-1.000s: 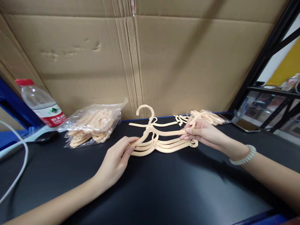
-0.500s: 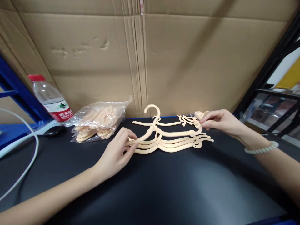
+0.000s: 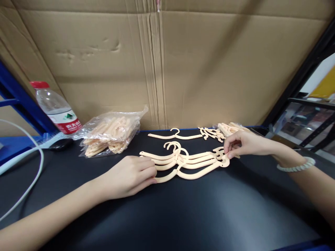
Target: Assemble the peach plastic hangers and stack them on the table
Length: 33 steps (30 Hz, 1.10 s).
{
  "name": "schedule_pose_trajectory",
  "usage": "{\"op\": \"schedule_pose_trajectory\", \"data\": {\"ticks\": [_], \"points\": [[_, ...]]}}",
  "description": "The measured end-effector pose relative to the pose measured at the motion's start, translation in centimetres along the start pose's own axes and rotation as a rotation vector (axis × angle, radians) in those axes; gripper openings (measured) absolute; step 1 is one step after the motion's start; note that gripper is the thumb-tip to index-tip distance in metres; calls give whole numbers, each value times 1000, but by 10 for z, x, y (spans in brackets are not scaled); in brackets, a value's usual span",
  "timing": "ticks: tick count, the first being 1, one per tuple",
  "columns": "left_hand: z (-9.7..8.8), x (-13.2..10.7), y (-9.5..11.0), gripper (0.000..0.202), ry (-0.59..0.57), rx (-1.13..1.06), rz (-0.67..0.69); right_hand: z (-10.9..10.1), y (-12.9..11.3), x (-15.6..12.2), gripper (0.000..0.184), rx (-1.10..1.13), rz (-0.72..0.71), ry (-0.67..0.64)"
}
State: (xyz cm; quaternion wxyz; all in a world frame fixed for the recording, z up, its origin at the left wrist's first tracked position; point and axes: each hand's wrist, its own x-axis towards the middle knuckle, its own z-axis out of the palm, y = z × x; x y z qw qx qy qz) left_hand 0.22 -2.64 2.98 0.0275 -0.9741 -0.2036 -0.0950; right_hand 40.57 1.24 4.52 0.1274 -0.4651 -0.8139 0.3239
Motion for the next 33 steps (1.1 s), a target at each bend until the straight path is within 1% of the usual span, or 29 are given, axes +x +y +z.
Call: {"op": "schedule_pose_trajectory", "data": {"ticks": [2,5,11,14,17,19,21,22,23,24,25,27,29,31,33], "points": [[-1,0,1,24,-3,16,36,1,0,0,21,-23,2,3],[2,0,1,26,17,61,39,4,-2,0,20,-62,-1,-6],[13,0,-3,26,141,163,-34,9,-4,2,22,-181,46,-33],[16,0,-4,27,163,251,-59,8,0,2,15,-236,54,-5],[18,1,-1,26,191,302,-118,6,1,2,9,-293,31,21],[20,3,5,20,244,304,-178,9,-3,3,13,-344,-11,77],[24,4,12,15,280,273,-248,19,-11,6,20,-396,-66,227],[26,5,16,17,280,241,-286,28,-15,9,26,-412,-91,319],[29,5,20,24,266,203,-323,38,-20,11,33,-419,-119,406],[32,5,23,34,243,165,-353,49,-25,14,40,-423,-141,467],[35,5,26,44,214,135,-376,61,-29,16,47,-440,-160,464],[40,3,27,58,162,106,-406,82,-35,18,58,-497,-200,376],[43,0,25,59,112,94,-435,95,-38,18,65,-545,-225,257],[43,-1,20,57,59,75,-477,98,-36,18,67,-565,-215,176],[42,-2,15,55,14,55,-513,95,-33,18,65,-563,-194,131]]}}
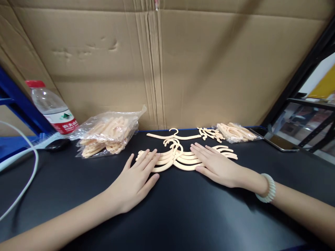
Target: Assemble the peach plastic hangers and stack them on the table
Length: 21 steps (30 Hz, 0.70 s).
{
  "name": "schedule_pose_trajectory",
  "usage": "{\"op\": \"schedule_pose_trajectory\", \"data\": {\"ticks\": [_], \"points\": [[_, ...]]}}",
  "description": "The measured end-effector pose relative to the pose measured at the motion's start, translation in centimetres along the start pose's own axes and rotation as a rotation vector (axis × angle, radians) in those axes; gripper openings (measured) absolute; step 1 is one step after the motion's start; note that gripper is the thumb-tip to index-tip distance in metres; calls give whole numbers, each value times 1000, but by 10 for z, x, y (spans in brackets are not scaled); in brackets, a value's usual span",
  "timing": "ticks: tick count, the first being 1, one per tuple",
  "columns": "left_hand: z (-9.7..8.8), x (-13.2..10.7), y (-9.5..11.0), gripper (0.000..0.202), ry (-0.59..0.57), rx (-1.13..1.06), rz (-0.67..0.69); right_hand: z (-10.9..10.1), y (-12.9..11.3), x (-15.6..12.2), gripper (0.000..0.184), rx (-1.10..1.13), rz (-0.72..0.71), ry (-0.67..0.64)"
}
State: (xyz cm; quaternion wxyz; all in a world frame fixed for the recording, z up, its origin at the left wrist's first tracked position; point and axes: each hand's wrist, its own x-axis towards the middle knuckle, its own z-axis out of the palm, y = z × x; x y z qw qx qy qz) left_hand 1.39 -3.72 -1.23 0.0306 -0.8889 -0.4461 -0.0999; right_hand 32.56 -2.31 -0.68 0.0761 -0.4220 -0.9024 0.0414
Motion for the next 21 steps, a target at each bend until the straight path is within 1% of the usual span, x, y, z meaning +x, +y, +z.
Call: {"op": "schedule_pose_trajectory", "data": {"ticks": [2,6,8,12,21], "points": [[0,2,-3,52,-17,-7,-18,-3,7,0,61,12,-6,-21],[0,3,-6,46,16,-29,-8,-8,17,-1,57,42,-30,-38],[-1,3,-5,45,17,-31,-1,-7,19,-2,57,69,-48,-26],[-3,5,-4,44,17,-12,6,-6,22,-1,56,113,-58,12],[1,6,-6,50,52,122,3,-5,22,-1,58,48,-31,-7]]}}
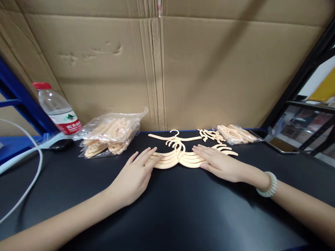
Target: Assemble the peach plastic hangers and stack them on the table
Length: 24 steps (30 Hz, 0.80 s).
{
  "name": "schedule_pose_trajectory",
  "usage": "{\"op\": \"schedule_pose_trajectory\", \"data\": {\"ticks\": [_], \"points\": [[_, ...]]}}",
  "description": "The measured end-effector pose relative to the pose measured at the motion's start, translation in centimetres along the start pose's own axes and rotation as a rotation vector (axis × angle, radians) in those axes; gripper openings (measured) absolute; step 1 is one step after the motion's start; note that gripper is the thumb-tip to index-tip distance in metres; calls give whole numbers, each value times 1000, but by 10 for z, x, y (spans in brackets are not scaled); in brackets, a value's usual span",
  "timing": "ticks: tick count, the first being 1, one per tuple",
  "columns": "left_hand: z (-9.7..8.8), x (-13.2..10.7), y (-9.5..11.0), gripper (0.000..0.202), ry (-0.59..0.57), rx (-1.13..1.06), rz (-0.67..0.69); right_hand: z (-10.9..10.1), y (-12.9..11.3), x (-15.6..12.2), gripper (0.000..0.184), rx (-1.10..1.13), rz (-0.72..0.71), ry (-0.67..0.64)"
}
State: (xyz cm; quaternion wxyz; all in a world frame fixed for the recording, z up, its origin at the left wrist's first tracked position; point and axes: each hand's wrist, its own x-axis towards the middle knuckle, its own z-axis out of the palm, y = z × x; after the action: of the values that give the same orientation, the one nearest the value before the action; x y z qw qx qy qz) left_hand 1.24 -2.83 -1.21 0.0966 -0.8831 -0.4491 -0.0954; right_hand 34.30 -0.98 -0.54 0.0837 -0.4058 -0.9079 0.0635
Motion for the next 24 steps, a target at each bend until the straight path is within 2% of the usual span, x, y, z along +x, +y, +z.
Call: {"op": "schedule_pose_trajectory", "data": {"ticks": [4,10,18,21,24], "points": [[-1,-2,2,51,2,-13,34,1,1,-1,60,-10,4,-4],[-4,-3,3,48,-62,-79,29,0,-1,-1,61,1,14,-10],[-1,-2,3,44,-24,-112,8,-1,-1,-3,65,-19,4,-10],[-1,-2,3,44,-7,-118,15,-1,1,-2,64,-29,4,53],[0,-3,3,44,18,-118,20,-5,6,0,56,-32,-13,197]]}}
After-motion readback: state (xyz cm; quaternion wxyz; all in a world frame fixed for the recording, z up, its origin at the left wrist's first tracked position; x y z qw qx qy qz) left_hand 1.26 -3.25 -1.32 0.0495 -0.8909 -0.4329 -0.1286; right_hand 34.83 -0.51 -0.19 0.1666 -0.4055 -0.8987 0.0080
